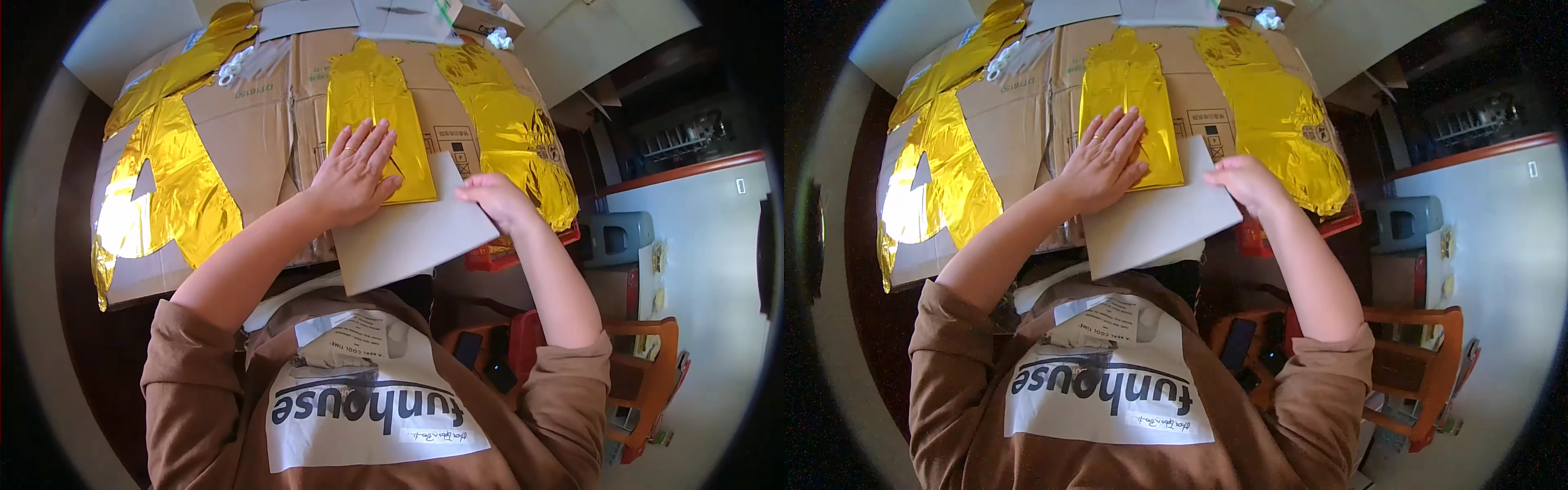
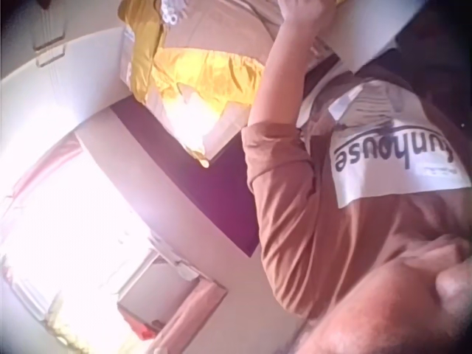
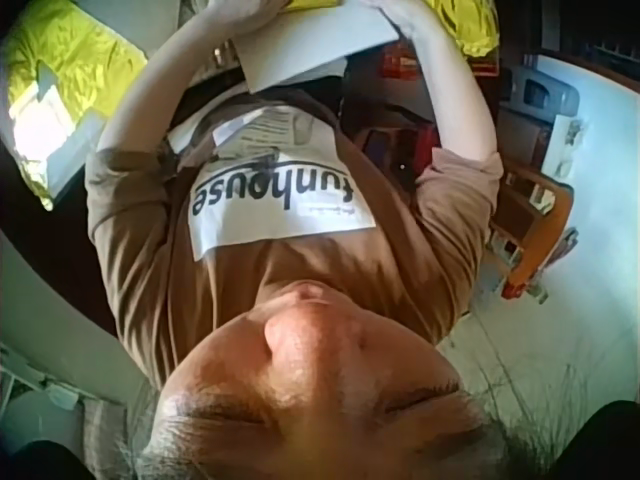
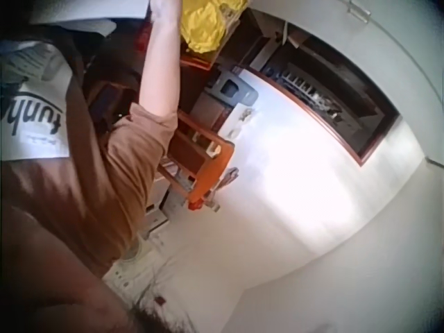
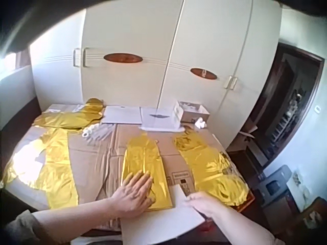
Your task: Folding large gold foil balloons and placing them into cardboard sleeves.
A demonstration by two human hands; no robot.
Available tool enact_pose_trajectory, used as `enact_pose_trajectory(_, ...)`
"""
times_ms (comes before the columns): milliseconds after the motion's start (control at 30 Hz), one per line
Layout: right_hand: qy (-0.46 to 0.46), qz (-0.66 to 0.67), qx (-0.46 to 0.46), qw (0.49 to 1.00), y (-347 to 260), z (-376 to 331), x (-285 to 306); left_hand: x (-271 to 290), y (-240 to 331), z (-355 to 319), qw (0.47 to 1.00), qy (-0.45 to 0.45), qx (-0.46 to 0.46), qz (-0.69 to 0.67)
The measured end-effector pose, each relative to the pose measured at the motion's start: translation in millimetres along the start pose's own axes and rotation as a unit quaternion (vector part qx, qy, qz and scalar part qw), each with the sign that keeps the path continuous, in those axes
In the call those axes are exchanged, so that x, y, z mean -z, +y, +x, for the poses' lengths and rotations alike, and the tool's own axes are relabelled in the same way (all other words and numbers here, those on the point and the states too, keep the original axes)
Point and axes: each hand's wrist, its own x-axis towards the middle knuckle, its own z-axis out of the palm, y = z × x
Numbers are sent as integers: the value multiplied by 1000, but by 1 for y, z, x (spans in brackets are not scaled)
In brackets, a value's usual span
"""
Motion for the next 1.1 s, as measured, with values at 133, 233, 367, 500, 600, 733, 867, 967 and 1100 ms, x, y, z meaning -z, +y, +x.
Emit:
enact_pose_trajectory(133, 63, -16, 41, 997, 5, 48, 3, 0, 9, -3, 1000, 20, -13, 5)
enact_pose_trajectory(233, 87, -27, 53, 994, 7, 42, -10, -4, 15, -9, 999, 42, -15, -12)
enact_pose_trajectory(367, 41, 154, 16, 987, -9, -9, -35, -7, 19, -18, 999, 36, -39, 10)
enact_pose_trajectory(500, 60, 114, 154, 980, 12, -22, -53, -3, 25, -18, 996, 47, -57, -43)
enact_pose_trajectory(600, 66, 121, 201, 970, 22, -26, -54, 9, 22, -20, 986, 84, -66, -132)
enact_pose_trajectory(733, 8, 185, 207, 961, 34, -49, -49, 33, 9, -42, 945, 197, 37, -259)
enact_pose_trajectory(867, -27, 241, 218, 945, 48, -76, -59, 57, 7, -74, 831, 146, 203, -496)
enact_pose_trajectory(967, -36, 267, 219, 938, 50, -98, -77, 87, 6, -81, 676, 6, 292, -677)
enact_pose_trajectory(1100, -27, 245, 230, 941, 62, -116, -101, 91, 16, -95, 671, -25, 302, -677)
